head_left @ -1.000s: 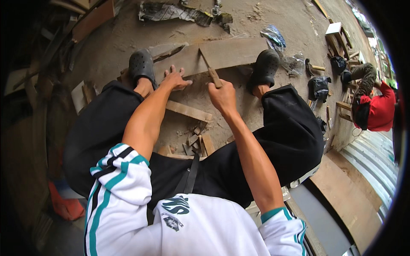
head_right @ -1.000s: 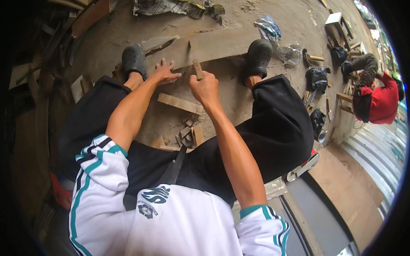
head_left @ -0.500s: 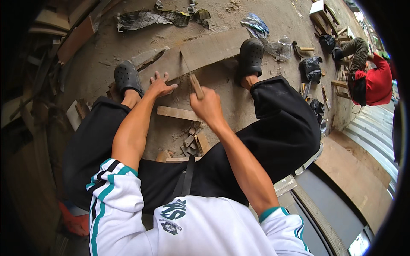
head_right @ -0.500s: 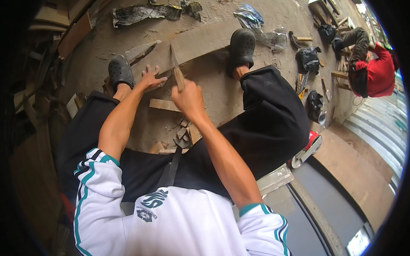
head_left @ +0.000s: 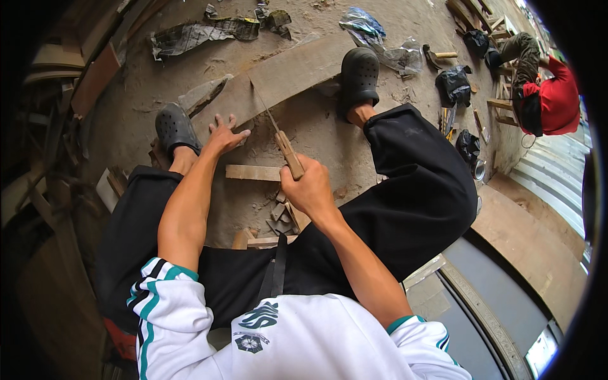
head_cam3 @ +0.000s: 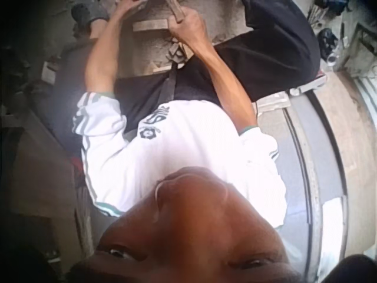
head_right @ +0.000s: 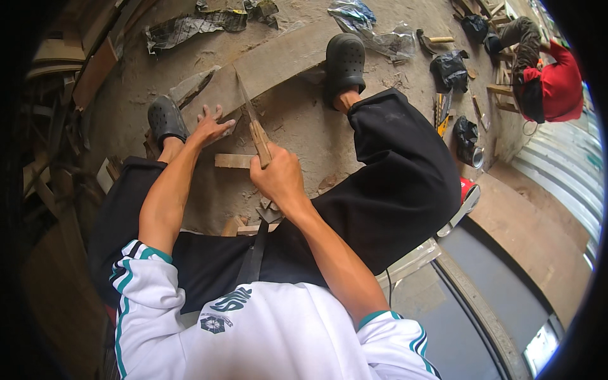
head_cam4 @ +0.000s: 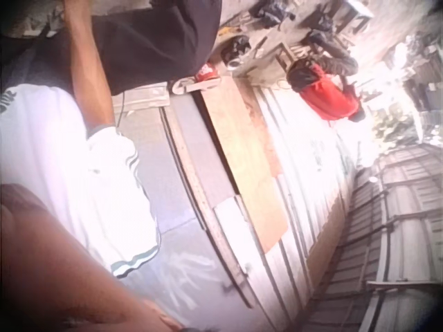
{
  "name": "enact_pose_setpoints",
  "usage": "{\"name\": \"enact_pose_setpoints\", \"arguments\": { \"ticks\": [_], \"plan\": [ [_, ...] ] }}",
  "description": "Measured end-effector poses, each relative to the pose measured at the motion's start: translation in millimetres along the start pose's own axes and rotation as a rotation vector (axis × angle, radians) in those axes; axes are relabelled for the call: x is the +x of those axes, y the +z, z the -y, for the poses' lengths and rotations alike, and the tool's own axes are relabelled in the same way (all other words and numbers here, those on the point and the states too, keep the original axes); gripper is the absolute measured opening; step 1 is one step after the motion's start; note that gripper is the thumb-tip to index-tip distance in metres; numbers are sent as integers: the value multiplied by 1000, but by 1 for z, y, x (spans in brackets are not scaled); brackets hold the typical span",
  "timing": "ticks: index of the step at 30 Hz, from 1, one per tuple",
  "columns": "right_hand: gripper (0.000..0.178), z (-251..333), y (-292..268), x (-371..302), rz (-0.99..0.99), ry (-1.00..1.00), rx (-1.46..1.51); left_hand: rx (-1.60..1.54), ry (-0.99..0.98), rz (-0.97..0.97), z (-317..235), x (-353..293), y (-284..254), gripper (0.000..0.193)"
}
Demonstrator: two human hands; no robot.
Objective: The person sits on the floor and uses a hand saw to cut a plank of wood that is positioned between their feet. They repeatedly saw back and forth along the plank, occasionally adjusting their grip and the wood's position.
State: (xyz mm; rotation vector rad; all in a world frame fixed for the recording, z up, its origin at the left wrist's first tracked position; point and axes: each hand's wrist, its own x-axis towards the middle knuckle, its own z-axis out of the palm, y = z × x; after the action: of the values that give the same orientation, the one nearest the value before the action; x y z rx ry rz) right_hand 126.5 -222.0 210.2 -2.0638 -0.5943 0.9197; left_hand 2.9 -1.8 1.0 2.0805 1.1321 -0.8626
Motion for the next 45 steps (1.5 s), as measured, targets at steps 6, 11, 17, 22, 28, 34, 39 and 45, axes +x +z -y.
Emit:
{"name": "enact_pose_setpoints", "arguments": {
  "ticks": [6,11,17,22,28,34,39,45],
  "plan": [
    [17,-11,22,49,-41,-6,-64,28,28,9,-12,6,-5,100],
    [18,-16,6,3,-48,-95,-67,10,-15,13,-7,7,-2,99],
    [18,-12,24,61,-37,-21,-113,-9,-9,41,-26,-3,-12,96],
    [24,-4,-4,-16,-24,-81,-37,23,-12,42,-7,4,0,96],
    [23,7,10,45,18,54,-109,7,-9,11,-12,9,-7,96],
    [22,-23,22,-1,-49,-85,-70,-1,-28,12,-12,4,-6,96],
    [20,-37,51,45,-144,-141,-60,16,22,29,-11,13,3,98],
    [21,-31,23,-6,-42,-83,2,15,13,-3,-5,11,2,98]
  ]
}}
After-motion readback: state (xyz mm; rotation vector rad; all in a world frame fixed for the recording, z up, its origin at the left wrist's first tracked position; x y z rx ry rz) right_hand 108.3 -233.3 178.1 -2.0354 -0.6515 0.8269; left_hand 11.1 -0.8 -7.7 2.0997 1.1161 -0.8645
